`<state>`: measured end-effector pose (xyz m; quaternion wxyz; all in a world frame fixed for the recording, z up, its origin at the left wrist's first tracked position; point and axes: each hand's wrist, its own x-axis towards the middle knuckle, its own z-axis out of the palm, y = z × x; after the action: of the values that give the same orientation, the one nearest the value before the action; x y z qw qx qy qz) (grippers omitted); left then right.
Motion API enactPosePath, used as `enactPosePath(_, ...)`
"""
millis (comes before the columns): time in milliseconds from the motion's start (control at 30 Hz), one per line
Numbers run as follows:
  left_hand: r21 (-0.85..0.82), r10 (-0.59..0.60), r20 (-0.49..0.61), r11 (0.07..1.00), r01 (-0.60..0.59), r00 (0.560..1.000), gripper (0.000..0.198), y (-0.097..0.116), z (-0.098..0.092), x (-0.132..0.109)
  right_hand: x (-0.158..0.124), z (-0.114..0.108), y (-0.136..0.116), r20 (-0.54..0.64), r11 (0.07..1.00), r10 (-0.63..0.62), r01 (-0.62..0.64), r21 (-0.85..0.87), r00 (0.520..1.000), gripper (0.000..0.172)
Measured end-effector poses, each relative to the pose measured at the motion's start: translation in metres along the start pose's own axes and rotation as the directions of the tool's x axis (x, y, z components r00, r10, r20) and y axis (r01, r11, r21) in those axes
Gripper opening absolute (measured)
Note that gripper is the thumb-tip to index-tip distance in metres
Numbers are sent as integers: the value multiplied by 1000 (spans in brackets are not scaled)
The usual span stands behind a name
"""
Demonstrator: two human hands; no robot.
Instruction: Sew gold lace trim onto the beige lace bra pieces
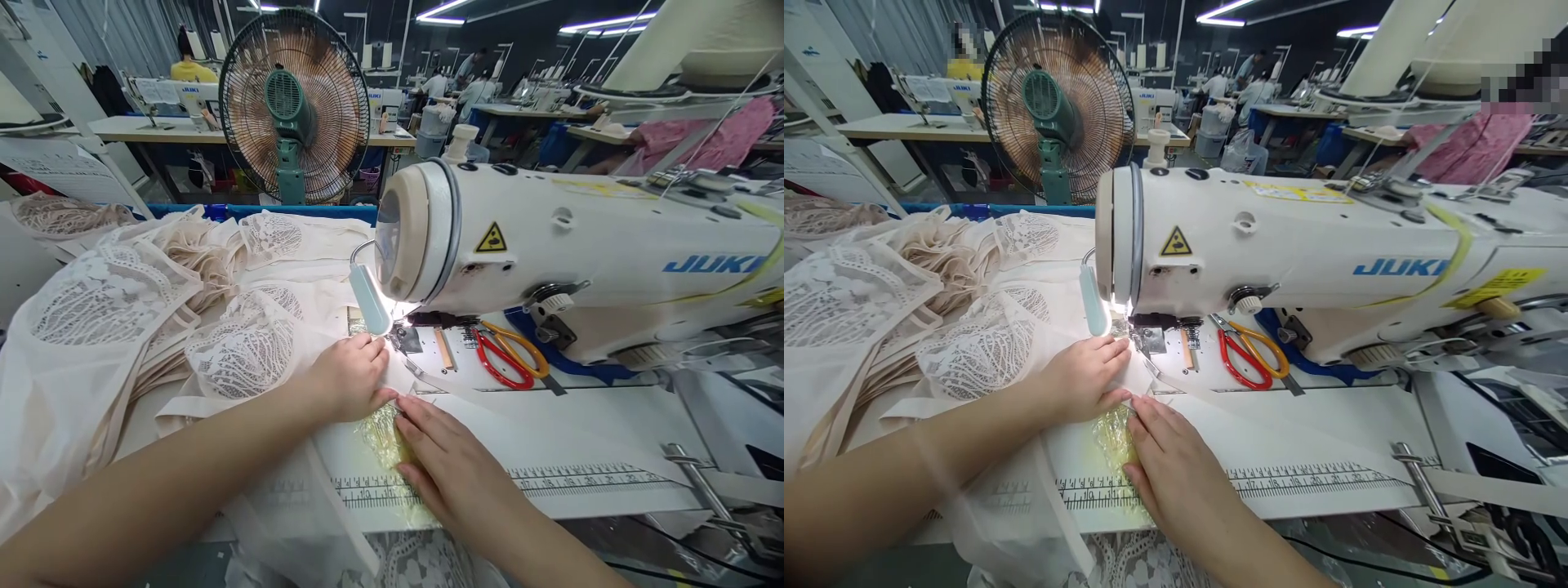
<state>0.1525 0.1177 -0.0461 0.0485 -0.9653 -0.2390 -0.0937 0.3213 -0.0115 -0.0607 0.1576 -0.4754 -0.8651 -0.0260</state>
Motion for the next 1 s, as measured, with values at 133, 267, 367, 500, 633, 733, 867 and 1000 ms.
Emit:
enactPosePath(133, 1, -11, 36, 1000, 11, 999, 58, -4, 1, 4, 4, 0, 0, 8, 1000, 22, -22, 5, 1000, 36)
enactPosePath(267, 34, -19, 69, 999, 17, 997, 50, -9, -3, 8, 13, 0, 1, 8, 999, 48, -48, 22, 999, 36)
enactPosePath(367, 85, 63, -17, 995, -61, 998, 33, -5, -6, 4, 18, 2, 2, 7, 995, 86, -86, 47, 996, 36)
enactPosePath(500, 110, 202, -2, 973, -200, 979, 28, 6, -7, -10, 21, 6, 1, 8, 989, 114, -114, 91, 993, 39)
enactPosePath(633, 109, 151, 83, 981, -159, 985, 37, 9, -10, -20, 19, 8, 2, -13, 986, 103, -100, 130, 995, 39)
enactPosePath(733, 118, 133, 117, 982, -146, 984, 33, 2, -15, -21, 13, 7, 4, -42, 982, 83, -74, 171, 996, 36)
enactPosePath(867, 126, 115, 100, 984, -128, 988, 25, -8, -19, -17, 7, 7, 6, -83, 979, 76, -58, 196, 994, 31)
enactPosePath(1000, 91, 103, 81, 990, -111, 991, 25, -14, -19, -14, 7, 7, 6, -81, 976, 96, -78, 204, 992, 29)
